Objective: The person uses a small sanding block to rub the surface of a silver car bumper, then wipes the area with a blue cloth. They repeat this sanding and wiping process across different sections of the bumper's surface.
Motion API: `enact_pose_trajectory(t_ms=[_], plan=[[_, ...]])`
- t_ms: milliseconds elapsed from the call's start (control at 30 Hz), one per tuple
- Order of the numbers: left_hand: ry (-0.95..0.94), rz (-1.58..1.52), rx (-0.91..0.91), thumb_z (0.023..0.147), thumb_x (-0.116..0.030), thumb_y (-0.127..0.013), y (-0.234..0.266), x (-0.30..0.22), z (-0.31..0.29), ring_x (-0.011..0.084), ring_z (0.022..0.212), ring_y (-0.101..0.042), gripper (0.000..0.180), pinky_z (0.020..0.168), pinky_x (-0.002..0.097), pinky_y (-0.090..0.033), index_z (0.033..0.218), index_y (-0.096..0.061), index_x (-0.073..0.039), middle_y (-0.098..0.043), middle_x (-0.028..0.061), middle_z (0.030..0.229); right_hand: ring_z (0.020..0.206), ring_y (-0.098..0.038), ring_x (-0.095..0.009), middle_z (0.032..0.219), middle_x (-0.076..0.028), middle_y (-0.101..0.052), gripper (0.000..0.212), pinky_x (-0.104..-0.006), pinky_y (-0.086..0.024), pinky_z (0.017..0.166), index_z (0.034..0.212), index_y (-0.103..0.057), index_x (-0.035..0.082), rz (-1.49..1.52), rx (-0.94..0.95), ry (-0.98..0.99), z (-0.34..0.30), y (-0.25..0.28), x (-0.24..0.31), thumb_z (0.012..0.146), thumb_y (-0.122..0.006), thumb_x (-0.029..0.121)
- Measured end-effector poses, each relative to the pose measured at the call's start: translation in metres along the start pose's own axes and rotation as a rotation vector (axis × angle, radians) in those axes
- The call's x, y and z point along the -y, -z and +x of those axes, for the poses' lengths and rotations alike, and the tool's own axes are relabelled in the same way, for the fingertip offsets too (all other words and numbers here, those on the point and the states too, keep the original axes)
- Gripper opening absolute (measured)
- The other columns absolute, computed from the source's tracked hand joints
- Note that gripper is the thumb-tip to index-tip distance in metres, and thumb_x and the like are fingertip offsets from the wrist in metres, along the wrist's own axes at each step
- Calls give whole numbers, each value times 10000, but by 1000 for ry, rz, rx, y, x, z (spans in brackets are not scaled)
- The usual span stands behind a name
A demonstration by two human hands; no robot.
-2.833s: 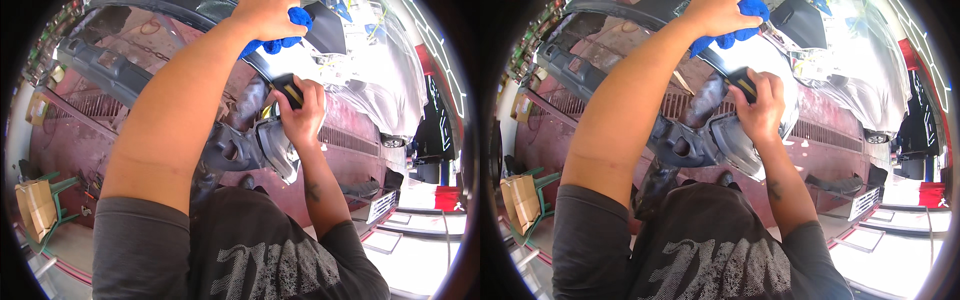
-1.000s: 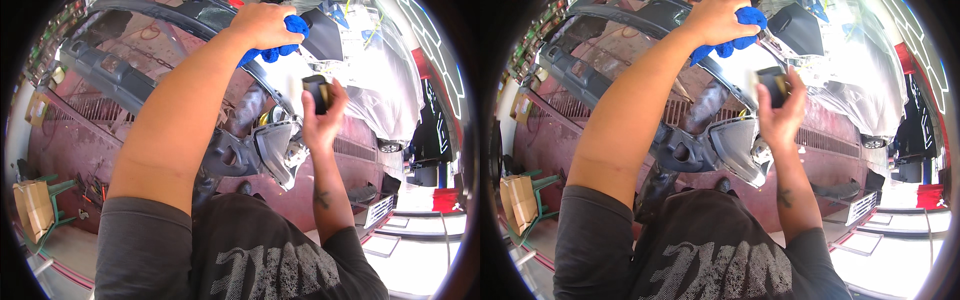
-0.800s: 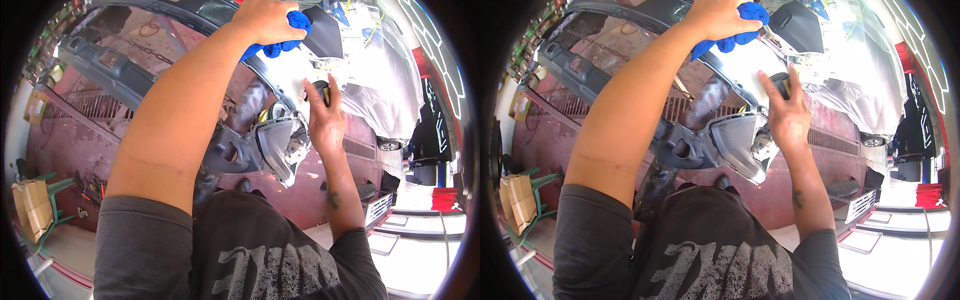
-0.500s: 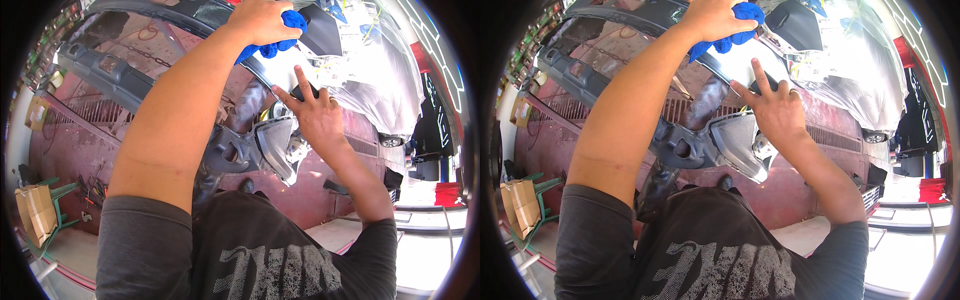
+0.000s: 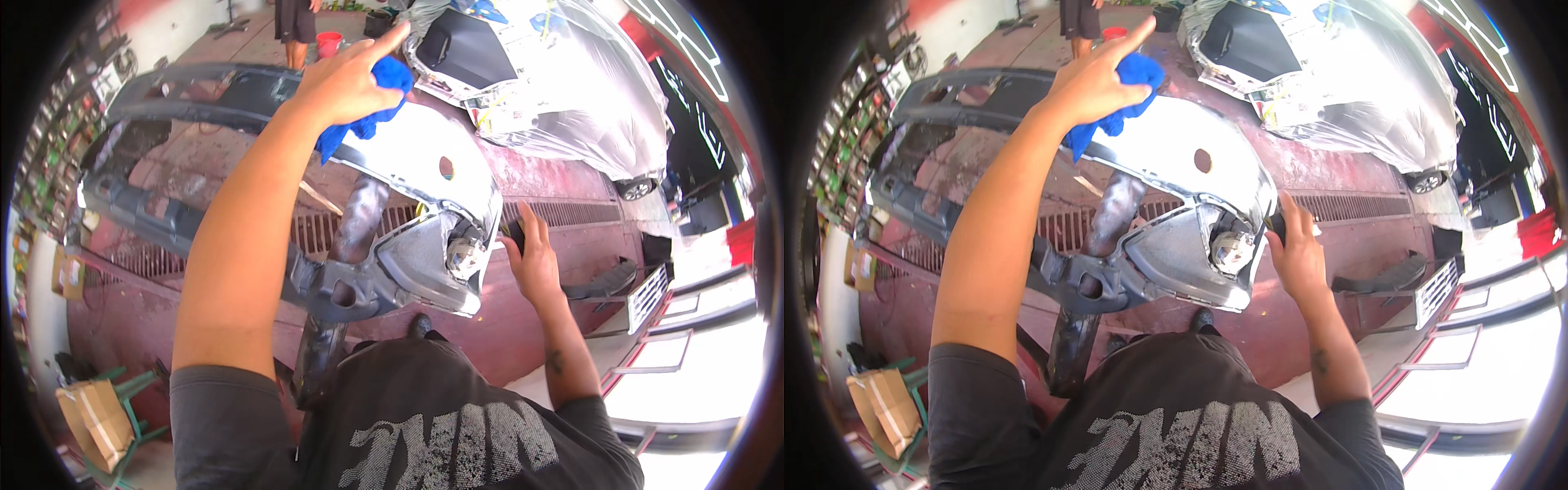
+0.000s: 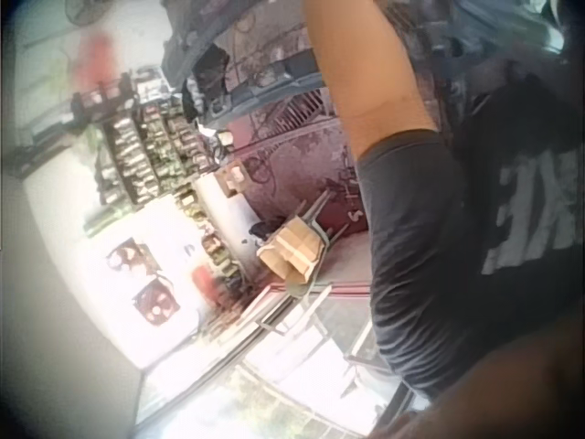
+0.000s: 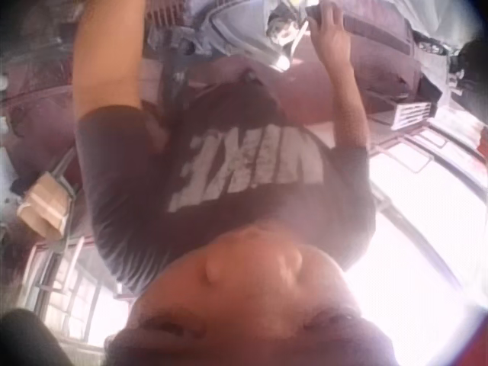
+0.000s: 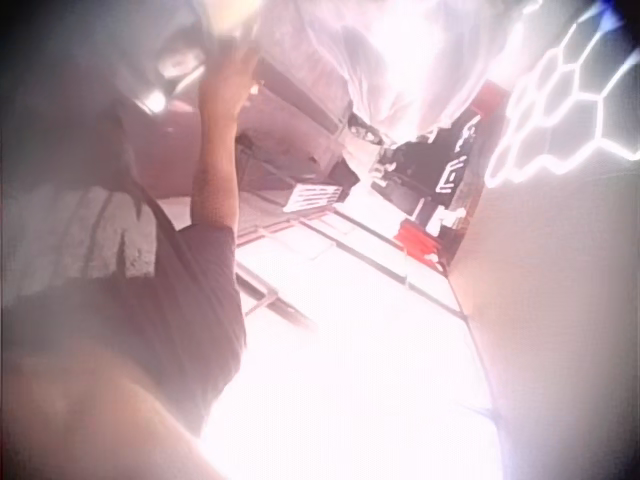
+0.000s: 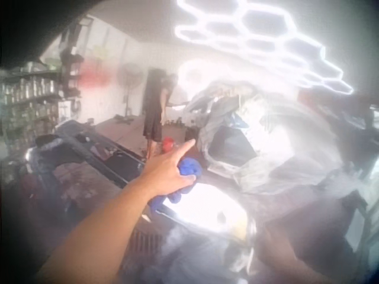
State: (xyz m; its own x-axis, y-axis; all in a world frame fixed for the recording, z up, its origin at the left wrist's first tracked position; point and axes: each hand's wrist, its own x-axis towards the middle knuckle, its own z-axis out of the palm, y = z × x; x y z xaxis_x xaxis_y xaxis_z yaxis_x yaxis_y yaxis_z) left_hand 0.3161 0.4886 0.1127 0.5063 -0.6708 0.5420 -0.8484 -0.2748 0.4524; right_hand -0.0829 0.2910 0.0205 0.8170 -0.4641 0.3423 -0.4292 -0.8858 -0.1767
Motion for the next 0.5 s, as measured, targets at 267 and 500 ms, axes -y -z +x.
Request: enact_pose_trajectory(t_ms=[267, 500], plan=[[-323, 307, 301, 839, -336, -845, -44, -69, 7, 372, 1016, -812, 293, 871, 524, -640, 1099, -868, -204, -778, 115, 1196, 1296, -709, -547, 1409, -368, -709, 736, -551, -561, 1125, 1676, -410, 38, 420, -12, -620, -139, -63, -53, 1053, -776, 175], [-313, 463, 401, 873, -284, -826, -181, -152, 15, 363, 1128, -786, 226, 945, 511, -599, 1047, -882, -150, -782, 134, 1211, 1297, -731, -499, 1395, -339, -730, 684, -516, -567, 1118, 1631, -455, 16, 543, -90, -646, -126, -57, -51, 1053, -787, 171]])
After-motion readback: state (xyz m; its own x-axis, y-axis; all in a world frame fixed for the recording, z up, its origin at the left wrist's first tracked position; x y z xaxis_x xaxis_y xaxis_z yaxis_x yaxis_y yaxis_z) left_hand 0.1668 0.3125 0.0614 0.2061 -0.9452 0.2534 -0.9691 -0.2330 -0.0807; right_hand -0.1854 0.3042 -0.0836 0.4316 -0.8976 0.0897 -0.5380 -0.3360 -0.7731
